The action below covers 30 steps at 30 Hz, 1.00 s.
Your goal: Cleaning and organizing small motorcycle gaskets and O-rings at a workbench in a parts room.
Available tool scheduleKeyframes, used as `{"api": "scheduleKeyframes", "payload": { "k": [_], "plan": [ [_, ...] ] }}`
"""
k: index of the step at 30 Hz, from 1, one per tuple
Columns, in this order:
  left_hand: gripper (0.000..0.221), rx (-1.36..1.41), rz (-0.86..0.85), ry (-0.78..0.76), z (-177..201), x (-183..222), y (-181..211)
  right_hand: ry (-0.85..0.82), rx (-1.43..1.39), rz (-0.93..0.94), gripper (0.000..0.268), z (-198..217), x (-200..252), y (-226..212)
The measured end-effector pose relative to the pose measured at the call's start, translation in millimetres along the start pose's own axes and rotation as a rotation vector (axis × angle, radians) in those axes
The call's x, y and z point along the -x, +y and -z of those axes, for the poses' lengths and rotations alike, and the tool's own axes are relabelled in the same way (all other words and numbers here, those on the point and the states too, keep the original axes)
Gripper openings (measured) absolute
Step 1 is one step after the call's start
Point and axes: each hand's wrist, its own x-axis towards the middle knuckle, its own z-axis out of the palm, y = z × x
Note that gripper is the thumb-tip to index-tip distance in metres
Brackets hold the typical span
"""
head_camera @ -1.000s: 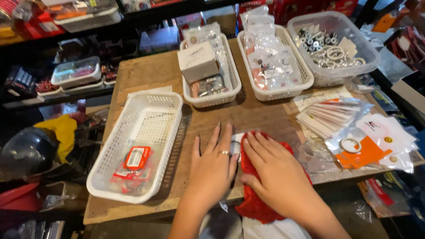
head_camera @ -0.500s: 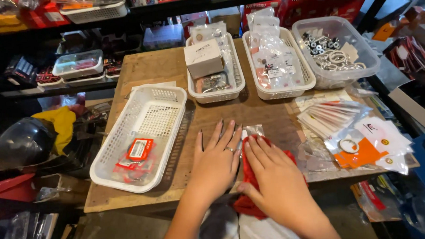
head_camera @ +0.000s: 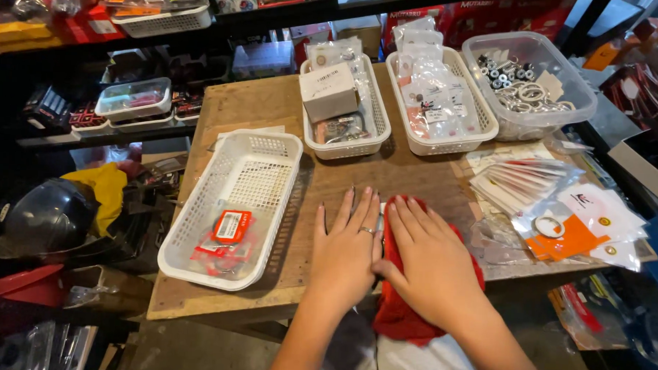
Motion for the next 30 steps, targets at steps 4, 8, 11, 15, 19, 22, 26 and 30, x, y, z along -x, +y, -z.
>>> {"api": "scheduleKeyframes", "payload": {
  "k": [4,8,11,15,19,22,26,30],
  "plan": [
    [0.059,0.006,-0.014,0.021,0.2,-0.6,0.2,0.018,0.034,0.006,0.094,-0.8,7.7,-0.1],
    [0.058,0.033,-0.004,0.005,1.0,0.7,0.0,-0.054,-0.012,0.006,0.084,2.0,-8.0,6.3],
    [0.06,0.018,-0.005,0.011,-1.6,0.1,-0.8,-0.086,-0.043,-0.026,0.08,-7.4,-28.5,15.6],
    [0.06,0.01,0.004,0.008,0.4,1.2,1.1,-0.084,-0.049,-0.042,0.081,-7.4,-32.7,15.2],
    [0.06,0.019,0.004,0.005,5.4,1.5,2.7,-0.057,-0.026,0.001,0.082,0.0,-20.0,8.9],
    [0.059,0.022,-0.017,0.089,-3.9,0.5,0.2,0.054,-0.063,0.042,0.084,-4.0,-11.0,5.8],
    [0.057,0.018,-0.036,0.175,-9.6,0.5,-1.3,0.164,-0.125,0.069,0.081,-2.1,-7.7,3.4],
    [0.062,0.031,-0.034,0.188,-14.8,2.2,-2.8,0.154,-0.124,0.073,0.076,-7.7,-20.5,10.2]
  ]
}}
